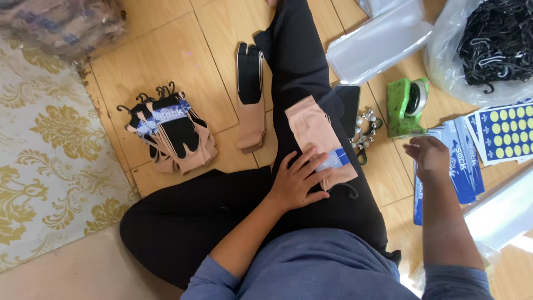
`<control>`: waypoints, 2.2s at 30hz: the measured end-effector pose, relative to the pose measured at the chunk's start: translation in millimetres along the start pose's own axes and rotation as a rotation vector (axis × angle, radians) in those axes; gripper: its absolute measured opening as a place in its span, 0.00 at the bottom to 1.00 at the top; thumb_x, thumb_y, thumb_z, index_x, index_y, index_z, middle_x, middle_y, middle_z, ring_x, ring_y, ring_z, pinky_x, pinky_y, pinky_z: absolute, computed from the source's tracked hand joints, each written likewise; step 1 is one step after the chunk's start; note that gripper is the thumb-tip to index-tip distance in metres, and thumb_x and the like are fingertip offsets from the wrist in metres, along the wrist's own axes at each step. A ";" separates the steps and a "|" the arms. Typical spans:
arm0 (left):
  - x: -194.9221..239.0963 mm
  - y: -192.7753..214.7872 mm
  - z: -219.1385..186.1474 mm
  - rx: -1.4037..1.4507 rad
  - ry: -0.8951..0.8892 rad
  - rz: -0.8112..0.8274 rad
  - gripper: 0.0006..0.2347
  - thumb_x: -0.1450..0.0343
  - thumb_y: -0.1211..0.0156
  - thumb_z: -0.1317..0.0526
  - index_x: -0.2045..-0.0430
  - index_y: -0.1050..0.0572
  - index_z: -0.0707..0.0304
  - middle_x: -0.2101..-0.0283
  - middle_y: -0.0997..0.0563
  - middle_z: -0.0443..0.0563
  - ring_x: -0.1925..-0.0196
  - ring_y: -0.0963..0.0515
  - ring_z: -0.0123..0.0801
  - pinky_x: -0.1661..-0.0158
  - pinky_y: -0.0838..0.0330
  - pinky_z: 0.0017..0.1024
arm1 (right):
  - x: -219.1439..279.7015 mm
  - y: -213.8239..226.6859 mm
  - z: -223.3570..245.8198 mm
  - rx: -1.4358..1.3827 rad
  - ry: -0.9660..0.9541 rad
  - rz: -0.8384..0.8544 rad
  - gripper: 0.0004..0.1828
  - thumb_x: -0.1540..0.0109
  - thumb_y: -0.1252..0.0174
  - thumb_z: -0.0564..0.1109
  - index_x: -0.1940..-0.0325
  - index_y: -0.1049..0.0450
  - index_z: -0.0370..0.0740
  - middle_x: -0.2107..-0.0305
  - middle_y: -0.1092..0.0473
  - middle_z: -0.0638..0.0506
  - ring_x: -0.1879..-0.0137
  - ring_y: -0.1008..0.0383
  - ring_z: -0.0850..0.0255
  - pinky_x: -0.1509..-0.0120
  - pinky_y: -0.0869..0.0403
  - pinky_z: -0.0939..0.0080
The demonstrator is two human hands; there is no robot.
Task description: The person sits on the floor and packages pairs of socks by placing them on cardboard inserts, attaching plastic hangers, and securing them with paper bands. The person also handles a large bundle of socks tied with a rubber band, separating them to continue the packaging process.
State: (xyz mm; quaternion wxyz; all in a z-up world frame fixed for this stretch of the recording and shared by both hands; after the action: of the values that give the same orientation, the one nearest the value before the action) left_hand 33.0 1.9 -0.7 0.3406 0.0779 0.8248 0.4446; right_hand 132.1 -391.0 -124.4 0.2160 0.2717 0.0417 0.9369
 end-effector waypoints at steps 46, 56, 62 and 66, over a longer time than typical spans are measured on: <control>121.4 81.7 209.0 0.793 1.018 -1.483 0.13 0.25 0.37 0.61 0.46 0.25 0.59 0.44 0.23 0.51 0.43 0.26 0.33 0.37 0.37 0.36 | 74.7 -328.9 133.0 0.945 1.131 0.613 0.08 0.39 0.34 0.46 0.55 0.21 0.50 0.62 0.29 0.48 0.52 0.22 0.42 0.52 0.23 0.47; 136.9 142.4 258.2 -0.322 1.294 -0.672 0.40 0.35 0.27 0.60 0.28 0.45 0.65 0.32 0.41 0.69 0.29 0.42 0.62 0.33 0.50 0.57 | -28.0 -556.7 86.9 1.626 0.798 0.587 0.35 0.39 0.39 0.57 0.30 0.33 0.46 0.36 0.38 0.44 0.27 0.46 0.42 0.33 0.37 0.40; 68.9 65.7 221.7 0.338 0.832 -0.655 0.34 0.40 0.27 0.64 0.38 0.33 0.70 0.41 0.28 0.66 0.36 0.30 0.58 0.35 0.39 0.48 | 134.0 -466.0 157.0 1.344 0.595 1.195 0.29 0.46 0.35 0.53 0.45 0.23 0.34 0.53 0.23 0.34 0.42 0.25 0.35 0.45 0.24 0.40; 54.7 25.9 196.3 0.583 0.674 0.157 0.11 0.34 0.35 0.51 0.75 0.30 0.51 0.71 0.22 0.49 0.66 0.23 0.41 0.66 0.38 0.38 | 177.1 -352.0 260.5 0.485 1.018 1.471 0.20 0.45 0.32 0.52 0.50 0.22 0.48 0.59 0.19 0.56 0.54 0.17 0.64 0.45 0.23 0.63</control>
State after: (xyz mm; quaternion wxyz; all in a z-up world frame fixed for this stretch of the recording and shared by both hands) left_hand 111.1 174.4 -80.4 -0.0179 0.0841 0.9720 0.2187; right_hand 269.6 -7.6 114.9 -0.5401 -0.1767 0.1433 0.8103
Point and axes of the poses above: each hand's wrist, its own x-axis away from the middle knuckle, its own y-axis out of the back of the hand, z = x × y, the point moved 3 cm from there along -x, towards the middle knuckle
